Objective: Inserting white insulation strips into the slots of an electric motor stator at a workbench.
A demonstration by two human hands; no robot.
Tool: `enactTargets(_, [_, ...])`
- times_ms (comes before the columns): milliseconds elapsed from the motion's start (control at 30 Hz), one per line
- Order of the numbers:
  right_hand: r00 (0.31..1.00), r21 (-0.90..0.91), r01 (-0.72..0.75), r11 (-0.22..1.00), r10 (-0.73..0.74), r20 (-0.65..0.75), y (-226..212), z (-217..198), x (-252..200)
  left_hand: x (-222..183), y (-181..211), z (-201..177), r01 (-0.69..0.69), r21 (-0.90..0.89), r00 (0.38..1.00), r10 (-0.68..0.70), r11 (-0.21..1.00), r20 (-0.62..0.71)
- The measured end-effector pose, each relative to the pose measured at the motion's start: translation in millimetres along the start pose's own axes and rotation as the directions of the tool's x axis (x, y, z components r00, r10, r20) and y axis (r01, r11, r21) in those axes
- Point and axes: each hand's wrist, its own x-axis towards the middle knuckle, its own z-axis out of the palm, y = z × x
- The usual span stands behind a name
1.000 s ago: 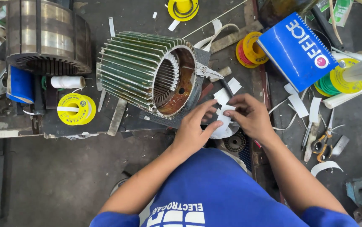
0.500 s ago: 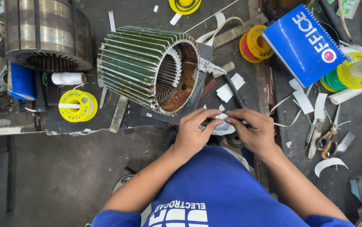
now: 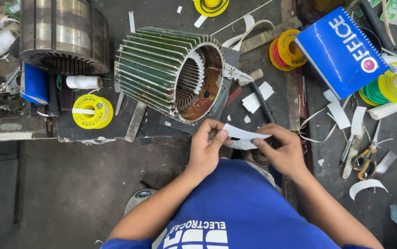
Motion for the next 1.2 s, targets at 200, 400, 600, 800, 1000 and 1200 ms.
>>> enactTargets(200, [0.987, 0.126, -0.099, 0.987, 0.114, -0.115, -21.3, 0.6, 10.9, -11.6, 25.0, -5.5, -0.138, 0.442, 0.973, 0.038, 0.886, 0.226])
enactTargets(400, [1.000, -0.144, 0.027, 0.989, -0.028, -0.002, -26.2, 10.7, -0.2, -3.8, 30.6, 9.6, -0.443, 0.425, 0.897, 0.388, 0.789, 0.212])
enactTargets(600, [0.985, -0.223, 0.129, 0.966, -0.151, -0.084, -27.5, 11.9, -8.1, -3.8, 33.9, 18.2, -0.556, 0.309, 0.830, 0.538, 0.772, 0.149])
enactTargets(800, [0.973, -0.160, 0.176, 0.971, -0.196, -0.119, -36.2, 13.6, -13.3, -2.5, 35.2, 25.4, -0.656, 0.251, 0.752, 0.642, 0.711, 0.149])
enactTargets(1000, [0.955, -0.095, 0.275, 0.957, -0.283, -0.092, -44.0, 10.2, -9.5, 2.0, 30.8, 24.3, -0.731, 0.277, 0.682, 0.682, 0.624, 0.263])
enactTargets(1200, [0.939, -0.095, 0.332, 0.939, -0.339, -0.067, -36.5, 9.0, -9.5, 0.6, 32.6, 23.5, -0.721, 0.416, 0.690, 0.624, 0.554, 0.366])
